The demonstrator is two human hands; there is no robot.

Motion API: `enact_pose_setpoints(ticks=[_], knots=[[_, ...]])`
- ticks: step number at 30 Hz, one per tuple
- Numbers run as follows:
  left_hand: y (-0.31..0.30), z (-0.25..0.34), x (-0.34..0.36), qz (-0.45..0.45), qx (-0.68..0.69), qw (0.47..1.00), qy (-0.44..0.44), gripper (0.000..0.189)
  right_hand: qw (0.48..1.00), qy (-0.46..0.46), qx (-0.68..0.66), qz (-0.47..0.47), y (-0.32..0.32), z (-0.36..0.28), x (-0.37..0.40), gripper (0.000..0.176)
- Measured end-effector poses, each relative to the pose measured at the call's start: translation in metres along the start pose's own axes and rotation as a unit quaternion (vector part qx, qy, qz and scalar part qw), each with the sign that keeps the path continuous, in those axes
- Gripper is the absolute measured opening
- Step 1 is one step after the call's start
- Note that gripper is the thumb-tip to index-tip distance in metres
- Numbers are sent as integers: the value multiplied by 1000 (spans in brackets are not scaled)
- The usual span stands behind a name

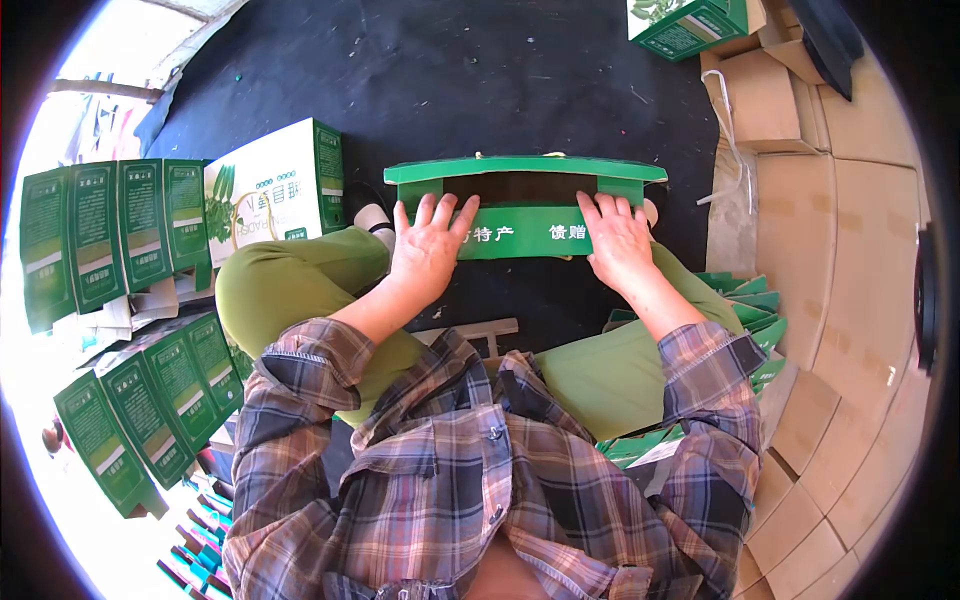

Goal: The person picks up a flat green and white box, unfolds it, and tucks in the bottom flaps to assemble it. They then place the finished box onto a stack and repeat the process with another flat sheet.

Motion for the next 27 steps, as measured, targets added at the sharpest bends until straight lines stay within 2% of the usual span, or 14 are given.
enact_pose_setpoints(ticks=[3,7,9,11,15,17,18,22,25,27], knots=[[3,1,4,-35,25,999,-33,86,1000,-5,1,10,1,-1,0,64],[6,-1,4,-37,11,998,-57,95,1000,5,2,-24,-5,-2,-4,67],[3,-4,4,-23,67,996,-56,85,999,13,2,-43,-5,-4,-3,67],[-1,-7,3,-12,80,995,-52,86,1000,12,19,-15,-8,-3,-3,68],[-3,-8,0,12,101,994,-43,87,999,29,6,-28,-6,0,-3,70],[0,-10,-1,-6,109,993,-50,86,999,21,1,-46,1,2,-2,85],[4,-9,0,-27,116,991,-60,85,996,31,-10,-78,1,1,-2,86],[12,-5,2,-30,65,995,-66,90,998,0,-7,-65,0,-2,0,88],[17,-4,1,10,44,999,-28,87,998,-2,-24,-61,4,-4,0,94],[31,-4,4,27,33,999,-29,85,996,13,-57,-71,4,-6,0,82]])
Point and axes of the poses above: each hand's wrist, its own x-axis away from the middle knuckle, its own y-axis out of the palm, z = x × y, the point moved 6 cm from there along -x, towards the middle knuckle, and after that the axes turned 11 degrees about z, right-handed, at the moved point
